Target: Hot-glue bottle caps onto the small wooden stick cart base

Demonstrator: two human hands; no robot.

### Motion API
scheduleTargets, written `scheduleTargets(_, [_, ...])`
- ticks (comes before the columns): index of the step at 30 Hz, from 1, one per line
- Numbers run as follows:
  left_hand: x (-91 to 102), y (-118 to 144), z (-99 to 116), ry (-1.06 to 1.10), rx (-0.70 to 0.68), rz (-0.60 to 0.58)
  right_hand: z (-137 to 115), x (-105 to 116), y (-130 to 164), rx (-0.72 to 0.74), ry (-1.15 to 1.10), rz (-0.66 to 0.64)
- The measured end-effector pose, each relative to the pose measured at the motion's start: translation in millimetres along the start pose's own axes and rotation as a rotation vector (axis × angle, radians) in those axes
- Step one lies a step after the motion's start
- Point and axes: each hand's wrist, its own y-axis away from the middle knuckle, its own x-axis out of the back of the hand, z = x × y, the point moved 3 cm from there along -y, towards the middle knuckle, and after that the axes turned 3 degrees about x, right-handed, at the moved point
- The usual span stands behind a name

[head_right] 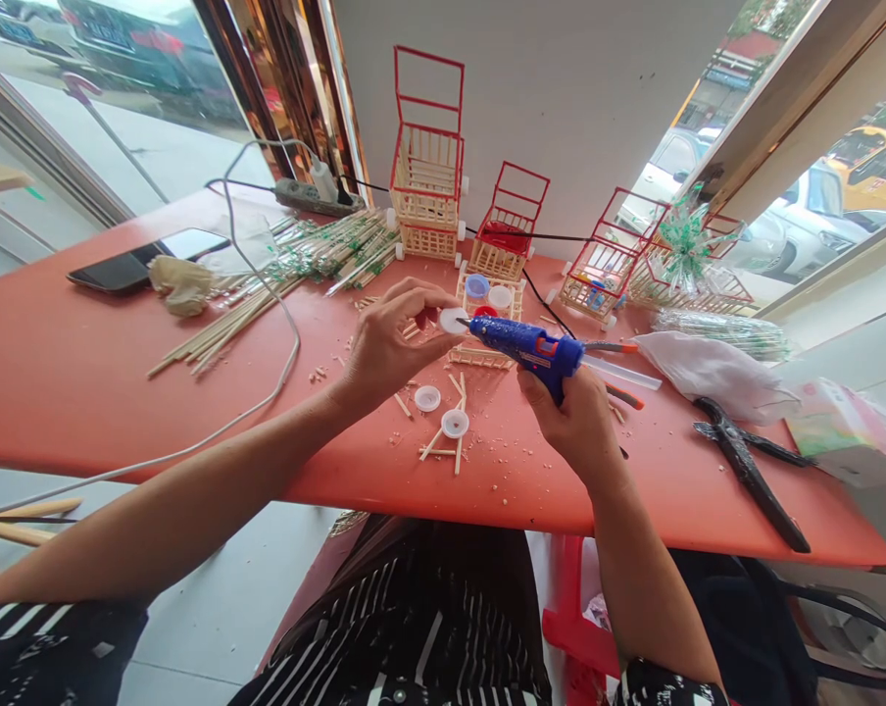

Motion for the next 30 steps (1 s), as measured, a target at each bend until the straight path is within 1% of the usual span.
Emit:
scheduleTargets(3, [-0.2,-0.2,-0.4,-0.010,0.010,-0.003,-0.4,-0.1,-0.3,-0.017,0.012,-0.002])
scheduleTargets(7, [0.0,-0.2,-0.4,0.014,0.005,0.011,-1.1,0.3,-0.9,0.003,-0.004,0.020])
scheduleTargets(13, [1.2,-0.5,-0.5,0.017,0.042,0.013,-9.0,2.1,-1.0,0.005,0.048,-0.008])
scheduleTargets(17, [0.5,-0.4,-1.5,-0.007,0.053,-0.008,-3.7,0.9,0.0,0.000,0.019,0.010])
scheduleTargets(20, [0.2,-0.2,-1.2,-0.003,0.040,-0.002,-1.3,0.9,0.0,0.000,0.003,0.028])
scheduleTargets(26, [0.2,-0.7,0.1,-0.003,0.053,-0.014,-3.8,0.1,0.4,-0.035,0.012,-0.015])
scheduleTargets(30, [0.2,-0.9,0.8,0.006,0.033,-0.013,0.4,-2.1,1.4,-0.008,-0.021,0.027])
